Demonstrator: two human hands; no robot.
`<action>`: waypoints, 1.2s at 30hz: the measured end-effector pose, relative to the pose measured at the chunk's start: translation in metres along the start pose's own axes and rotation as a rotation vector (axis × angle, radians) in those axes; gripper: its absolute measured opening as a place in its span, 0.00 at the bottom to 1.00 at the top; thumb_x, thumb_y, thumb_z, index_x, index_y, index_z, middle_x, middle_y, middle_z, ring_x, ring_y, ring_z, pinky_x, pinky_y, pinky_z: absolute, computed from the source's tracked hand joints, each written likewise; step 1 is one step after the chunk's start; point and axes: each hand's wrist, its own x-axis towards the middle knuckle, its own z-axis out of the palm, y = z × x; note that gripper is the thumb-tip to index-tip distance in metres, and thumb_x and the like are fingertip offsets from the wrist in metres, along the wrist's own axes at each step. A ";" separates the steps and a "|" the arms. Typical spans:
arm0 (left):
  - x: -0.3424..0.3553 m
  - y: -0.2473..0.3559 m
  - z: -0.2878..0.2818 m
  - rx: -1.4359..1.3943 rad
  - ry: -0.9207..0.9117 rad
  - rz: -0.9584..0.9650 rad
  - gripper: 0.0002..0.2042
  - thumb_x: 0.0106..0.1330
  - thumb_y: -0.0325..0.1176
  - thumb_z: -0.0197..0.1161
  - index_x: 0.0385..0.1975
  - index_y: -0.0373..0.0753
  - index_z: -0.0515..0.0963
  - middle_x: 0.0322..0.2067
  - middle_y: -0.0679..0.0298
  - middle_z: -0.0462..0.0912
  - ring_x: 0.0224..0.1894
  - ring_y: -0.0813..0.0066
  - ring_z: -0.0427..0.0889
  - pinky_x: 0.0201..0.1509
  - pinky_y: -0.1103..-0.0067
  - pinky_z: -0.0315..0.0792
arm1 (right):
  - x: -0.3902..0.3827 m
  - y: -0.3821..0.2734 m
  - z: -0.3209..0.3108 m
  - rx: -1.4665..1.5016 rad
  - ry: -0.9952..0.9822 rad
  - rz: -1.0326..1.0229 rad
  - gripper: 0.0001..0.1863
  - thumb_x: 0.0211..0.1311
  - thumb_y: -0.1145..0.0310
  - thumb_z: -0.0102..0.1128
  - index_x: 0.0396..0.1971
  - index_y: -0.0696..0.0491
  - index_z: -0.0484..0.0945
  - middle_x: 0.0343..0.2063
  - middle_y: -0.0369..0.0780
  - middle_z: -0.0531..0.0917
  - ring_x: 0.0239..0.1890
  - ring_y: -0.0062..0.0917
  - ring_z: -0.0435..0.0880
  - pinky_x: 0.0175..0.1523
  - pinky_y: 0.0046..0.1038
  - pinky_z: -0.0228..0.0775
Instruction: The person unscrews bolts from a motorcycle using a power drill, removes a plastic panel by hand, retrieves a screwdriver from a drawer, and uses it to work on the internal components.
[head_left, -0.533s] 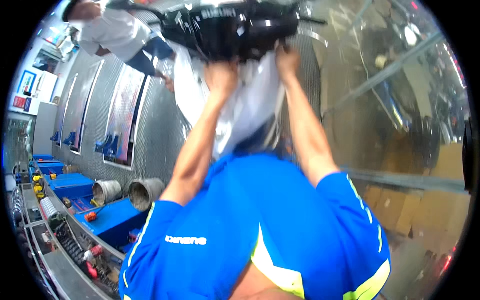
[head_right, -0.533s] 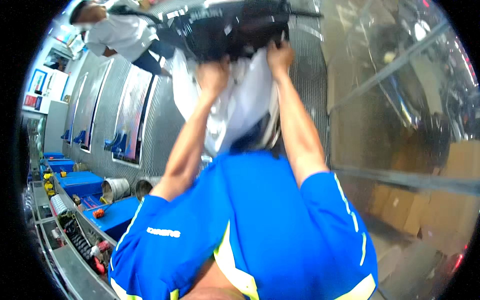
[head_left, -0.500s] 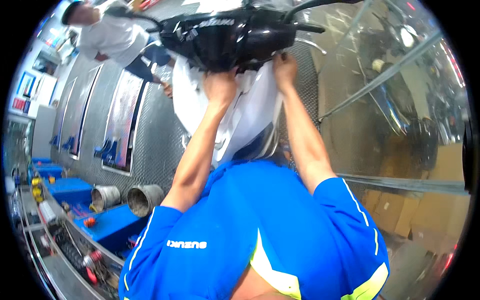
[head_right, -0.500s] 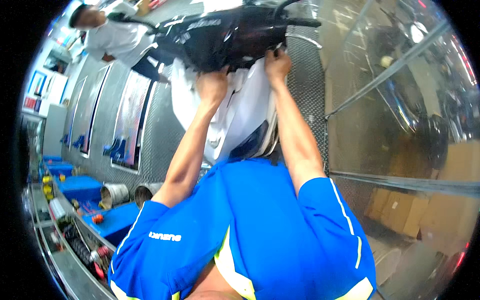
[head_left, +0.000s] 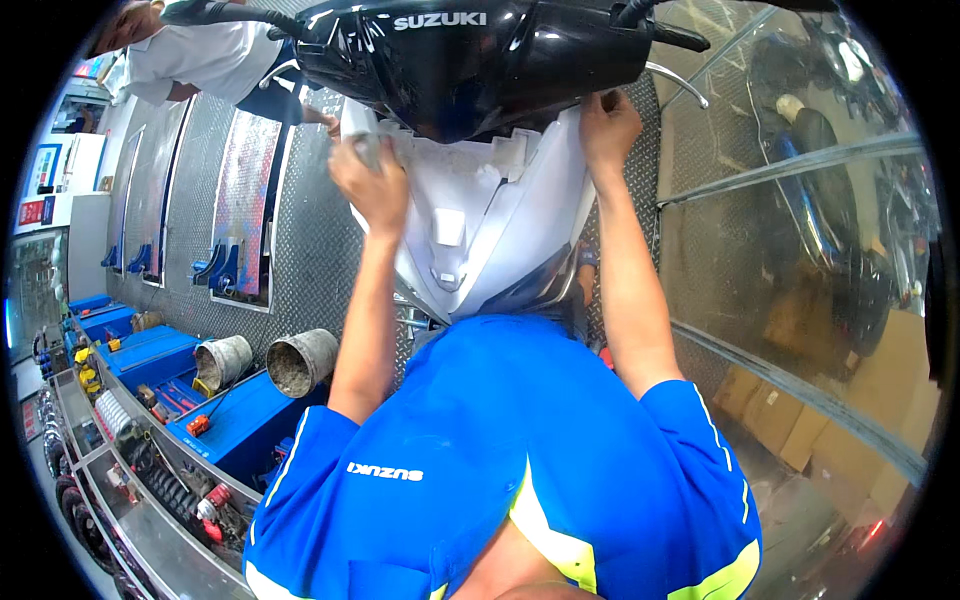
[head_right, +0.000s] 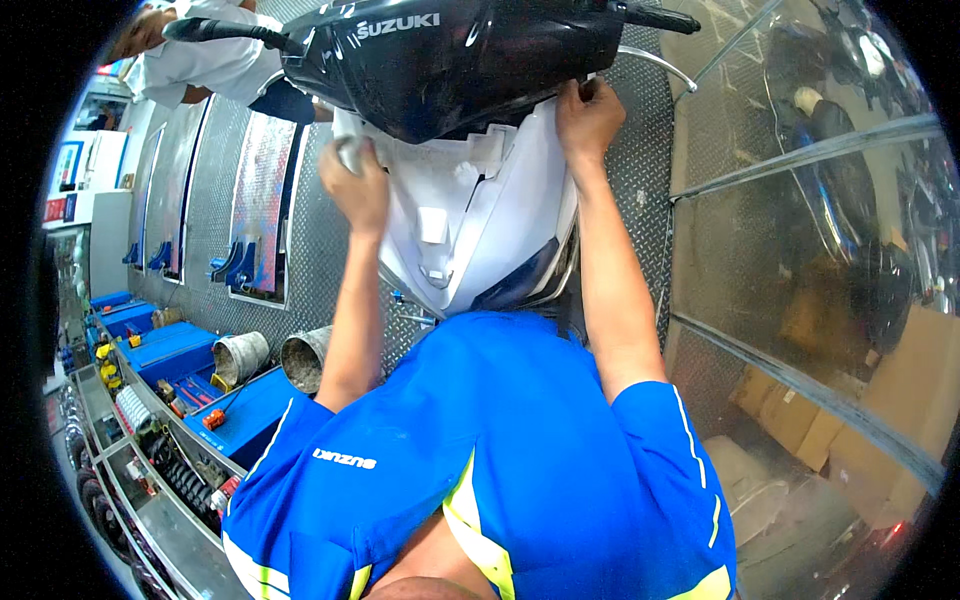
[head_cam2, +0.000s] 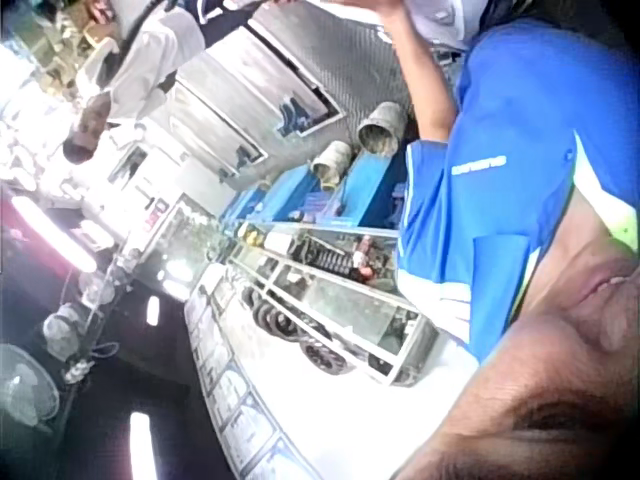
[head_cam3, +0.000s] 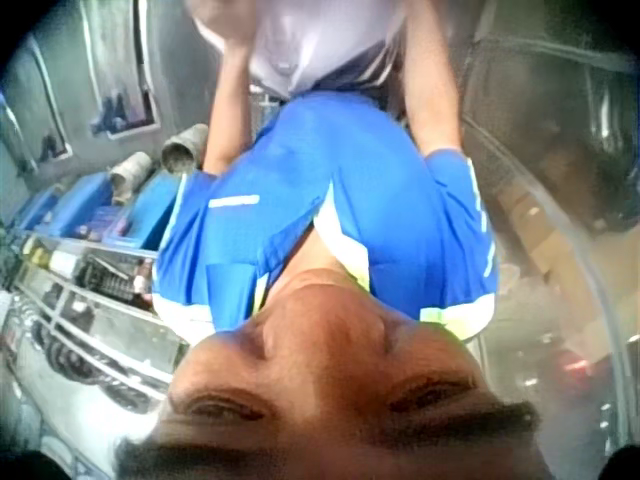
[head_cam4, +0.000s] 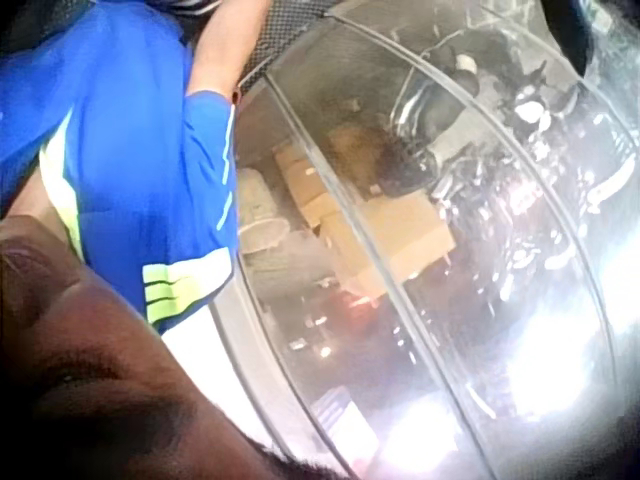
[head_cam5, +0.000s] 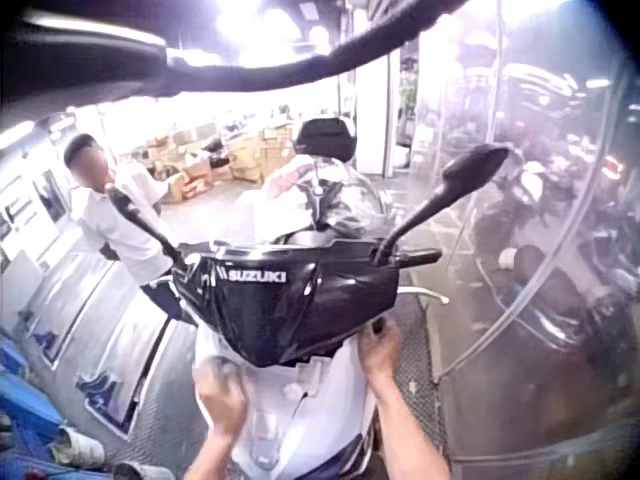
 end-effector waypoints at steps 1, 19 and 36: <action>0.021 -0.024 0.010 0.041 0.078 -0.070 0.15 0.66 0.35 0.67 0.45 0.28 0.80 0.44 0.46 0.82 0.55 0.44 0.78 0.63 0.60 0.68 | 0.003 0.002 0.002 0.004 -0.002 0.004 0.13 0.58 0.67 0.69 0.23 0.62 0.80 0.20 0.52 0.83 0.24 0.38 0.84 0.33 0.37 0.72; 0.011 -0.029 0.029 0.077 0.081 -0.009 0.12 0.68 0.31 0.62 0.43 0.27 0.78 0.44 0.43 0.81 0.52 0.46 0.78 0.59 0.60 0.69 | 0.024 0.014 -0.014 -0.105 -0.238 0.006 0.17 0.54 0.57 0.70 0.23 0.58 0.85 0.22 0.51 0.84 0.27 0.47 0.85 0.36 0.44 0.73; -0.050 0.200 0.083 0.333 -0.529 0.511 0.22 0.61 0.33 0.67 0.52 0.24 0.76 0.46 0.42 0.82 0.53 0.45 0.77 0.62 0.56 0.67 | 0.047 0.021 -0.030 -0.049 -0.442 0.037 0.19 0.50 0.51 0.65 0.30 0.53 0.89 0.30 0.50 0.87 0.38 0.50 0.87 0.48 0.47 0.79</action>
